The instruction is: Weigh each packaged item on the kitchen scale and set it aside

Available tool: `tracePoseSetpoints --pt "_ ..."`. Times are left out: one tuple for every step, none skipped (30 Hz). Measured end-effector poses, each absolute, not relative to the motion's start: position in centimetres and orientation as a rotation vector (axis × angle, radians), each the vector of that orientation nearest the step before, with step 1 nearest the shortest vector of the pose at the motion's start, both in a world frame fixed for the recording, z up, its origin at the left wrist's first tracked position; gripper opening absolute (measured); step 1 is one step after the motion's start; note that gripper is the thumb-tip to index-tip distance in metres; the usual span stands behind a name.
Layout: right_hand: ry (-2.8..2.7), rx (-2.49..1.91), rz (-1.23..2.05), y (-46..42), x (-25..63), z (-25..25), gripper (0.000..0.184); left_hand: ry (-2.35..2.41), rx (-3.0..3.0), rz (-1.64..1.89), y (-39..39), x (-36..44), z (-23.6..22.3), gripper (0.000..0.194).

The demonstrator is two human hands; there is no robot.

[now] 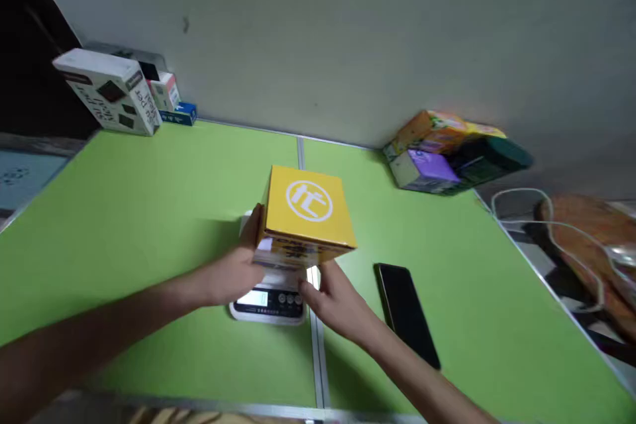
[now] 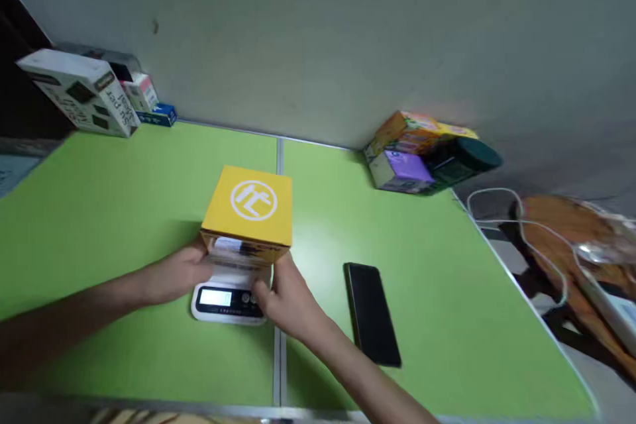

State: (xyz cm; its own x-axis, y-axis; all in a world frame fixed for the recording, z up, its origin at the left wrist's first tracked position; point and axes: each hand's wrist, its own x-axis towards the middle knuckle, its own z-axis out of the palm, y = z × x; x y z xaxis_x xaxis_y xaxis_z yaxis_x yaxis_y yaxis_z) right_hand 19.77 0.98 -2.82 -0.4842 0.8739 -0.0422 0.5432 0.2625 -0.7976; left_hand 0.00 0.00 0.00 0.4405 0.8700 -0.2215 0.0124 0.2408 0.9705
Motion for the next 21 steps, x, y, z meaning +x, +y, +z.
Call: tracePoseSetpoints --pt "-2.147 -1.294 1.083 0.9 20.4 -2.9 0.072 0.986 1.188 0.752 0.0 -0.3 -0.3 0.103" --pt "-2.159 -1.304 1.077 0.9 21.2 -3.0 0.07 1.029 1.19 0.766 -0.1 -0.6 -0.6 0.105" --pt "-2.165 -1.315 1.078 0.9 22.1 -3.2 0.07 1.077 1.191 0.768 -0.1 -1.2 -0.9 0.106" --pt "-2.166 -1.327 1.087 1.0 23.1 -3.3 0.07 1.129 1.191 0.757 -0.1 -2.0 -1.0 0.106" --pt "-2.157 -1.345 1.102 1.1 24.3 -3.4 0.073 1.194 1.182 0.723 -0.1 -3.1 -1.1 0.105" --pt "-2.142 -1.363 1.125 1.2 25.6 -3.5 0.077 1.26 1.178 0.682 0.0 -4.3 -1.1 0.103" --pt "-2.127 -1.379 1.157 1.4 26.8 -3.5 0.08 1.318 1.184 0.637 0.0 -5.6 -1.1 0.099" --pt "-2.114 -1.386 1.188 1.6 27.9 -3.4 0.083 1.358 1.203 0.601 0.0 -6.8 -1.0 0.095" --pt "-2.106 -1.382 1.213 1.7 28.8 -3.3 0.085 1.378 1.238 0.576 0.1 -7.9 -0.8 0.091" --pt "-2.107 -1.367 1.228 2.0 29.3 -3.0 0.087 1.381 1.29 0.561 0.1 -8.6 -0.6 0.088" --pt "-2.113 -1.343 1.23 2.2 29.5 -2.7 0.088 1.375 1.354 0.551 0.2 -9.0 -0.4 0.087" --pt "-2.125 -1.312 1.225 2.4 29.3 -2.3 0.089 1.368 1.421 0.54 0.3 -9.0 -0.1 0.088" --pt "-2.142 -1.271 1.214 2.7 28.9 -1.8 0.091 1.365 1.487 0.531 0.4 -8.6 0.1 0.091" --pt "-2.16 -1.223 1.197 3.0 28.2 -1.2 0.093 1.367 1.55 0.526 0.5 -7.9 0.4 0.096" --pt "-2.178 -1.169 1.172 3.3 27.5 -0.6 0.096 1.371 1.609 0.52 0.7 -7.0 0.6 0.103" --pt "-2.191 -1.118 1.139 3.6 26.7 0.1 0.1 1.363 1.666 0.519 0.9 -5.9 0.7 0.111" --pt "-2.198 -1.074 1.097 3.9 26.1 0.7 0.104 1.333 1.718 0.526 1.3 -4.9 0.7 0.118" --pt "-2.202 -1.041 1.05 4.3 25.5 1.4 0.107 1.279 1.758 0.547 1.8 -4.0 0.7 0.124" --pt "-2.208 -1.019 1.002 4.6 25.2 1.9 0.108 1.204 1.785 0.576 2.3 -3.3 0.5 0.127" --pt "-2.222 -1.008 0.959 4.9 24.9 2.4 0.108 1.118 1.798 0.609 2.9 -2.8 0.3 0.129" --pt "-2.251 -0.998 0.925 5.3 24.8 2.7 0.105 1.034 1.801 0.641 3.5 -2.5 0.0 0.13"
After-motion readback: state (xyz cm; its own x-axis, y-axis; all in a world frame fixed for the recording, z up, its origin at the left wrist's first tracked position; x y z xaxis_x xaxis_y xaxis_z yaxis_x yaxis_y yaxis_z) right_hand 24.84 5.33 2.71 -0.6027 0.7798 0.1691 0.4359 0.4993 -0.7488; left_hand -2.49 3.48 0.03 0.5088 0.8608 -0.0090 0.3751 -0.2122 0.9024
